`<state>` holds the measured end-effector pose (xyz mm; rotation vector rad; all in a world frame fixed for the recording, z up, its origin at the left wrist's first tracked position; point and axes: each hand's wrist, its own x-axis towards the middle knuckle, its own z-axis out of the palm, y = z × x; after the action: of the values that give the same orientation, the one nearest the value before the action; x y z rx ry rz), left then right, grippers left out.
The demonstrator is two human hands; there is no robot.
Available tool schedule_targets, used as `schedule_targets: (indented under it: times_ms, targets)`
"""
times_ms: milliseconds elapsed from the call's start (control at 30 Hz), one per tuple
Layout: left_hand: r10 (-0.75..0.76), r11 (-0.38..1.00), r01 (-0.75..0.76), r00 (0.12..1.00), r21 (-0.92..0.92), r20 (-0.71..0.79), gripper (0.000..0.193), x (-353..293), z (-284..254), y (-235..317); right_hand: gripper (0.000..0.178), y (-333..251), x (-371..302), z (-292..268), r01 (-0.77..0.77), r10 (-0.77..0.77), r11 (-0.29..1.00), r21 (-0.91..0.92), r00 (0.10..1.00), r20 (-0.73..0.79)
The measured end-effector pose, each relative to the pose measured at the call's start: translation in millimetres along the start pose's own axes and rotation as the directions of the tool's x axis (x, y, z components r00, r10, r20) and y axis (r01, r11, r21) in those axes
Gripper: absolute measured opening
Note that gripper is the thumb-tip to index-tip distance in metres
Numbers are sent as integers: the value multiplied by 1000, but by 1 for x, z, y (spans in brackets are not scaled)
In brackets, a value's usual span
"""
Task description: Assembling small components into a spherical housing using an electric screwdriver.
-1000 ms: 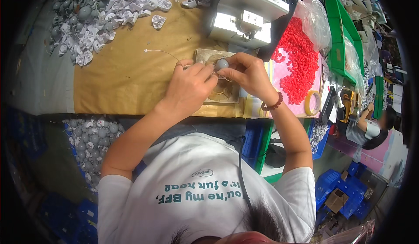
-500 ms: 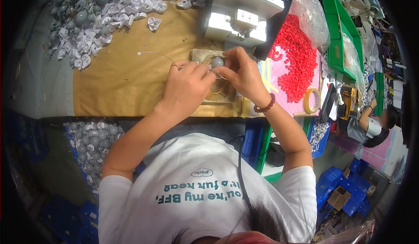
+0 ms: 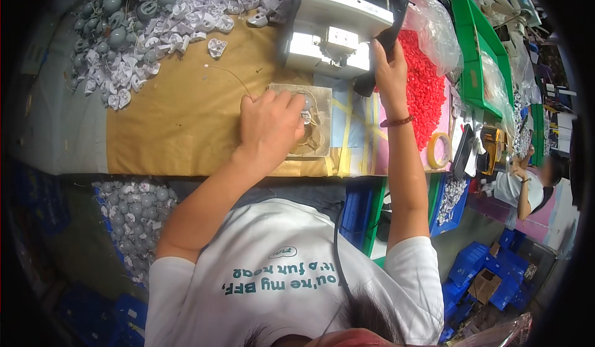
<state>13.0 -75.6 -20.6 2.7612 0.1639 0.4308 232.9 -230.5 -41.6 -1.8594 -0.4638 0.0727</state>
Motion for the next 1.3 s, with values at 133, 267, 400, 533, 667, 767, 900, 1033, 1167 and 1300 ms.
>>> schedule_targets:
  times_ms: [133, 267, 400, 533, 667, 767, 900, 1033, 1167, 1300]
  targets:
    - [-68, 991, 68, 998, -114, 4, 30, -5, 7, -2, 39, -9, -2, 5, 151, -133, 987, 60, 962, -239]
    - [-68, 992, 71, 997, -108, 32, 30, -6, 7, -2, 55, -98, -16, 3, 571, -474, 743, 351, 818, -326]
    - [-67, 988, 69, 998, -140, 17, 32, -5, 4, -3, 40, -137, 1, 15, 492, -513, 663, 565, 847, -136]
    - [-83, 984, 87, 996, -159, 31, 32, -4, 5, -2, 16, -126, 0, 45, 365, -350, 723, 587, 926, -145]
    - [-97, 982, 101, 995, -158, 37, 31, -5, 6, -3, 7, -114, 12, 59, 181, -224, 892, 414, 973, 58]
    - [-95, 979, 99, 995, -180, 30, 32, -6, 6, -5, 15, -130, 4, 54, 115, -192, 877, 466, 974, 122]
    - [-98, 978, 106, 994, -180, 53, 35, -5, 6, -6, 29, -131, -32, 49, 139, -241, 842, 521, 961, 134]
    - [-96, 980, 97, 995, -176, 14, 35, -5, 8, -6, 21, -126, -56, 54, 170, -278, 832, 528, 951, 132]
    - [-86, 980, 78, 995, -186, -40, 33, -6, 11, -6, 26, -119, -66, 58, 199, -296, 822, 534, 950, 102]
    - [-72, 981, 61, 996, -183, -55, 35, -6, 10, -7, 71, -116, -71, 54, 218, -327, 862, 457, 929, 174]
